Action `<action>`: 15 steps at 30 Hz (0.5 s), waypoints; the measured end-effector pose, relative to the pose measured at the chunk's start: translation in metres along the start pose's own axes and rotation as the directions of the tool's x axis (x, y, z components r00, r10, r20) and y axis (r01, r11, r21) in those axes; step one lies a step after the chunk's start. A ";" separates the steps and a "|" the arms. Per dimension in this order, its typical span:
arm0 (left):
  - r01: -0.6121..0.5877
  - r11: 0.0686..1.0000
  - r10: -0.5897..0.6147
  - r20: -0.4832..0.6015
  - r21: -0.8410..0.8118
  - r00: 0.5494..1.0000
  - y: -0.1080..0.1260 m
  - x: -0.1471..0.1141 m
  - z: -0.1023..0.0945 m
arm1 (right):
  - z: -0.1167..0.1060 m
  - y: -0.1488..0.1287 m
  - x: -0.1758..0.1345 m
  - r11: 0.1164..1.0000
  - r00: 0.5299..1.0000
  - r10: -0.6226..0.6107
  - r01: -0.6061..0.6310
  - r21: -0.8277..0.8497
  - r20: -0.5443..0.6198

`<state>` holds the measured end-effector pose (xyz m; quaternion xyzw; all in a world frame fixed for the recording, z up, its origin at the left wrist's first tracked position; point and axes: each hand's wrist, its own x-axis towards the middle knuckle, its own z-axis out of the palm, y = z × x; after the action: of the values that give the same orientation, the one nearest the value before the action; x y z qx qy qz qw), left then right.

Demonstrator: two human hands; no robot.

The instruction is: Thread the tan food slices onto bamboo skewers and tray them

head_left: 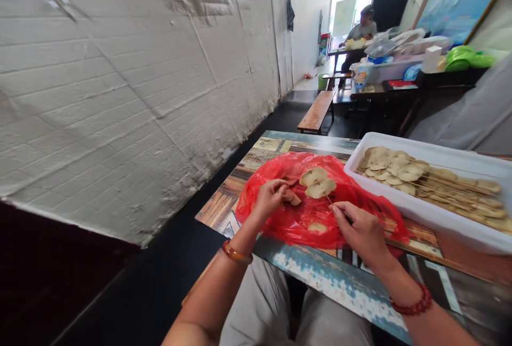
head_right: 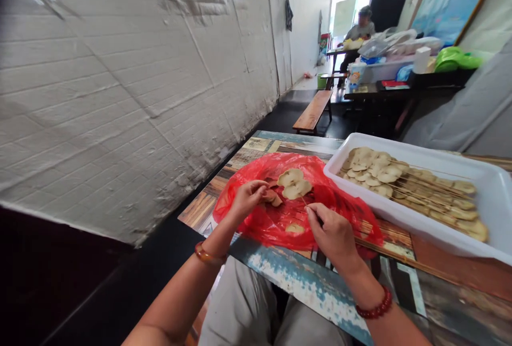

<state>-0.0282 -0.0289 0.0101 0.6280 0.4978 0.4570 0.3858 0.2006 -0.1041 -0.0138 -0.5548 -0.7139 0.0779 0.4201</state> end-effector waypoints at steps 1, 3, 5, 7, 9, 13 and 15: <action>-0.065 0.991 0.062 0.028 0.116 0.998 0.000 -0.001 -0.003 | 0.000 0.000 0.000 1.000 1.000 -0.007 0.007 -0.005 -0.003; -0.178 0.942 0.152 0.111 0.286 0.982 0.000 -0.003 -0.007 | 0.001 0.000 0.001 1.000 1.000 -0.014 0.013 -0.022 -0.012; -0.221 0.903 0.169 0.170 0.369 0.971 0.001 -0.003 -0.011 | 0.001 0.000 0.002 0.999 1.000 -0.014 0.013 -0.041 -0.017; -0.224 0.896 0.154 0.206 0.383 0.966 0.003 -0.001 -0.013 | 0.001 0.000 0.002 0.999 1.000 -0.014 0.013 -0.053 -0.014; -0.222 0.915 0.143 0.243 0.337 0.959 0.007 0.001 -0.014 | 0.002 0.001 0.003 0.999 1.000 -0.016 0.015 -0.052 -0.006; -0.072 0.994 0.042 0.313 0.085 0.949 0.021 0.002 -0.013 | 0.002 0.002 0.002 0.999 1.000 -0.014 0.014 -0.034 0.012; 0.088 0.990 -0.059 0.241 -0.114 0.969 0.026 0.001 -0.013 | 0.003 0.002 0.001 1.000 1.000 -0.015 0.015 -0.026 0.017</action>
<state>-0.0338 -0.0331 0.0386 0.6340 0.4417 0.3941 0.4976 0.1999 -0.1012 -0.0157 -0.5542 -0.7226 0.0701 0.4072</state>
